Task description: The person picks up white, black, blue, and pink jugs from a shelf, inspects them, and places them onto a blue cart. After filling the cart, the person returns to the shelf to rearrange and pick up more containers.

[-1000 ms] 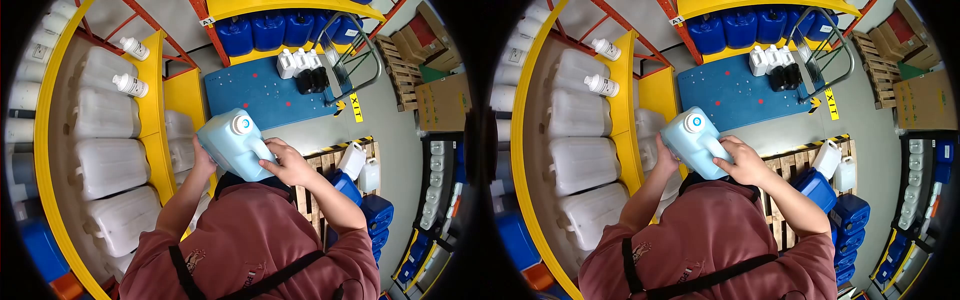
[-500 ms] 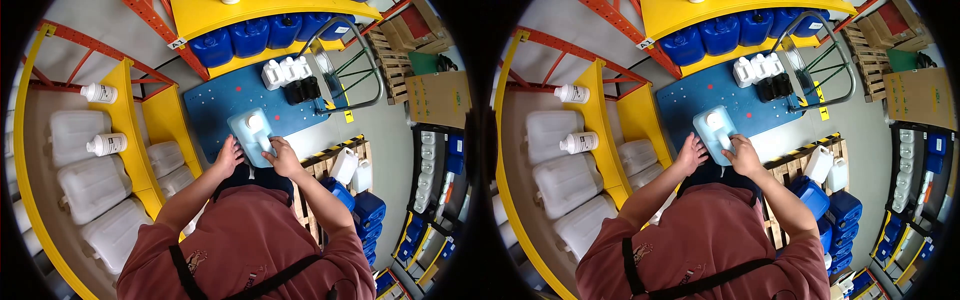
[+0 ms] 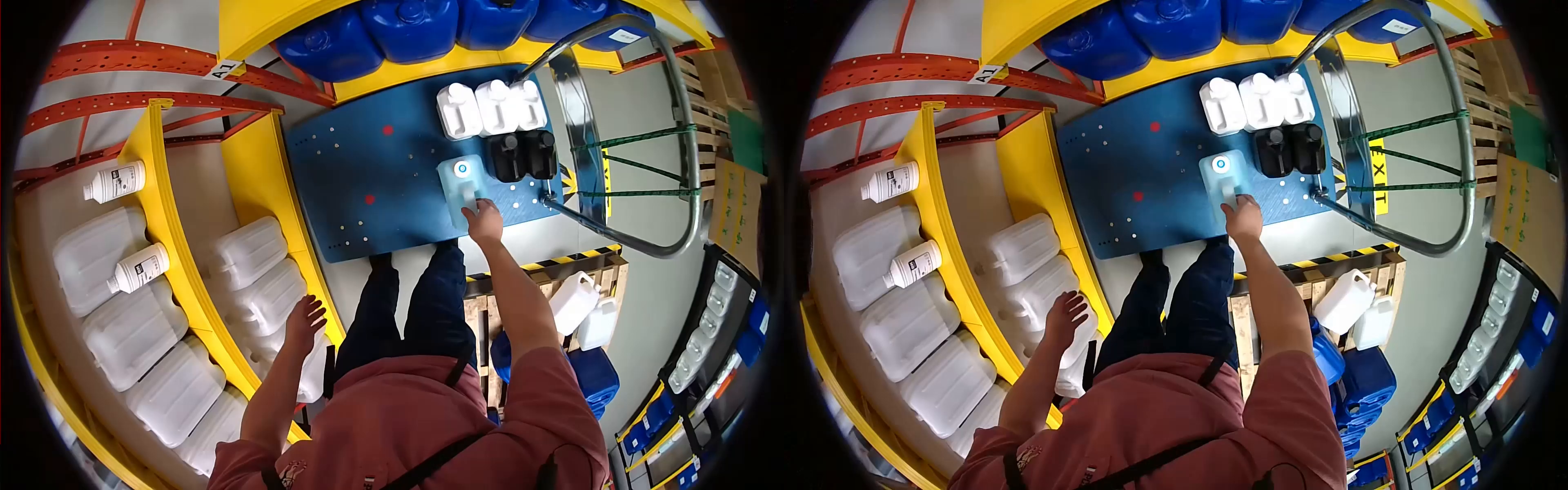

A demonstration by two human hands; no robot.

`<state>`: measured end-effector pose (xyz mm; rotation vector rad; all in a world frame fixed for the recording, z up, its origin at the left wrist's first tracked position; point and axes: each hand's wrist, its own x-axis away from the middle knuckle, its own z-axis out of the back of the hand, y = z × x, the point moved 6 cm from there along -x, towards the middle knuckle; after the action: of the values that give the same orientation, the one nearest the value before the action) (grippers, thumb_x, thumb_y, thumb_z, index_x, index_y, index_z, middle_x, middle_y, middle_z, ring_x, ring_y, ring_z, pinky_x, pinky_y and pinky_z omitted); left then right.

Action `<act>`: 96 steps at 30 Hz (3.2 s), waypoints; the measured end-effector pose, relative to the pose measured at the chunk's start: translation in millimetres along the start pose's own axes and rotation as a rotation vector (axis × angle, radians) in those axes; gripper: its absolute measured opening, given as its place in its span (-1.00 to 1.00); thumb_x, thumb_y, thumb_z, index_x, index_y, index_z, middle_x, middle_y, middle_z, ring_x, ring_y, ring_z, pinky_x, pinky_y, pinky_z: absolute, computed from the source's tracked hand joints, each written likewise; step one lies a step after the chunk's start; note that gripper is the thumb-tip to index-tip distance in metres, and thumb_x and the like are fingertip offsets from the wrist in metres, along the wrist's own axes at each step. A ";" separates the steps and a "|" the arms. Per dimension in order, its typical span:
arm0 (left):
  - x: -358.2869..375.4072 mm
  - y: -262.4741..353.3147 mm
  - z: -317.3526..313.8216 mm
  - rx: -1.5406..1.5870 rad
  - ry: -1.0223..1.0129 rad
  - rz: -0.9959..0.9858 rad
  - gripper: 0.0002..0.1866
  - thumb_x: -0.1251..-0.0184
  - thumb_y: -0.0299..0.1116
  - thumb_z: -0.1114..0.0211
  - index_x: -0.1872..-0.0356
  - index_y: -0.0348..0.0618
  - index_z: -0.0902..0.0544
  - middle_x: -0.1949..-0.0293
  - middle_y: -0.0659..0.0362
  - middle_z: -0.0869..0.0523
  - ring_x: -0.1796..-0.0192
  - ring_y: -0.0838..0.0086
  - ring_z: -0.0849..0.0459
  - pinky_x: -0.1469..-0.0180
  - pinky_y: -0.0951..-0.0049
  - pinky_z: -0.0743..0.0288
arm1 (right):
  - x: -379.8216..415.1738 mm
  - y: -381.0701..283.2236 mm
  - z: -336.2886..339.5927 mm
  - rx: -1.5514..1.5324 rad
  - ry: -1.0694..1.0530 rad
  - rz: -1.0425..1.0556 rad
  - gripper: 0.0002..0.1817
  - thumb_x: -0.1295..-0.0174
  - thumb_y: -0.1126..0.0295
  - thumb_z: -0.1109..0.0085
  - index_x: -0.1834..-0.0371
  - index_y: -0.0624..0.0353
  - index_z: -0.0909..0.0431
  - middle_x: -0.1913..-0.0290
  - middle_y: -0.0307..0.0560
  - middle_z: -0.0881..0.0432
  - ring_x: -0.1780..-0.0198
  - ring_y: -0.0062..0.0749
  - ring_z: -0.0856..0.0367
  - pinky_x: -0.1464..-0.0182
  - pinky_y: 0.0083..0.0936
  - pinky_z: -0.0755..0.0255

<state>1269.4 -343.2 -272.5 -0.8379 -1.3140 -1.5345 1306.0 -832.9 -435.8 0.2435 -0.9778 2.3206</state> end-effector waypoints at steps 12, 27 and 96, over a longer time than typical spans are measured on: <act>42.6 -56.2 1.3 -0.255 0.055 0.036 -0.57 -0.49 -0.13 -0.17 -0.25 -0.13 -0.53 -0.10 0.15 -0.67 -0.12 0.39 -0.64 -0.16 0.31 -0.49 | -75.3 36.9 -9.9 0.071 0.057 -0.079 -0.60 -0.21 0.12 -0.36 0.13 0.28 -0.67 -0.04 0.10 -0.66 -0.07 0.07 -0.62 -0.11 -0.16 -0.50; 91.3 -115.9 44.5 -0.219 0.095 -0.106 -0.58 -0.51 -0.21 -0.20 -0.19 -0.34 -0.55 0.06 0.13 -0.69 0.09 0.48 -0.65 -0.03 0.48 -0.51 | -27.9 33.2 23.4 0.217 -0.007 -0.054 -0.28 -0.16 0.21 -0.35 -0.32 0.33 -0.32 -0.35 0.20 -0.37 -0.35 0.13 -0.38 -0.37 -0.14 -0.33; 527.3 -1131.3 331.7 1.283 1.439 0.205 -0.56 -0.38 -0.11 -0.27 -0.10 -0.25 -0.64 0.05 -0.02 -0.78 -0.01 0.24 -0.77 -0.11 0.31 -0.59 | 1485.3 -219.5 -152.7 -0.144 -2.782 1.459 -0.59 -0.32 0.58 0.02 -0.24 0.43 -0.41 -0.29 0.17 -0.41 -0.23 -0.24 -0.55 -0.28 -0.36 -0.47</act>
<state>6.1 -119.7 -123.3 0.8340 -0.7037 -0.4880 254.8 75.9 153.0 -1.2976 0.7676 -0.0887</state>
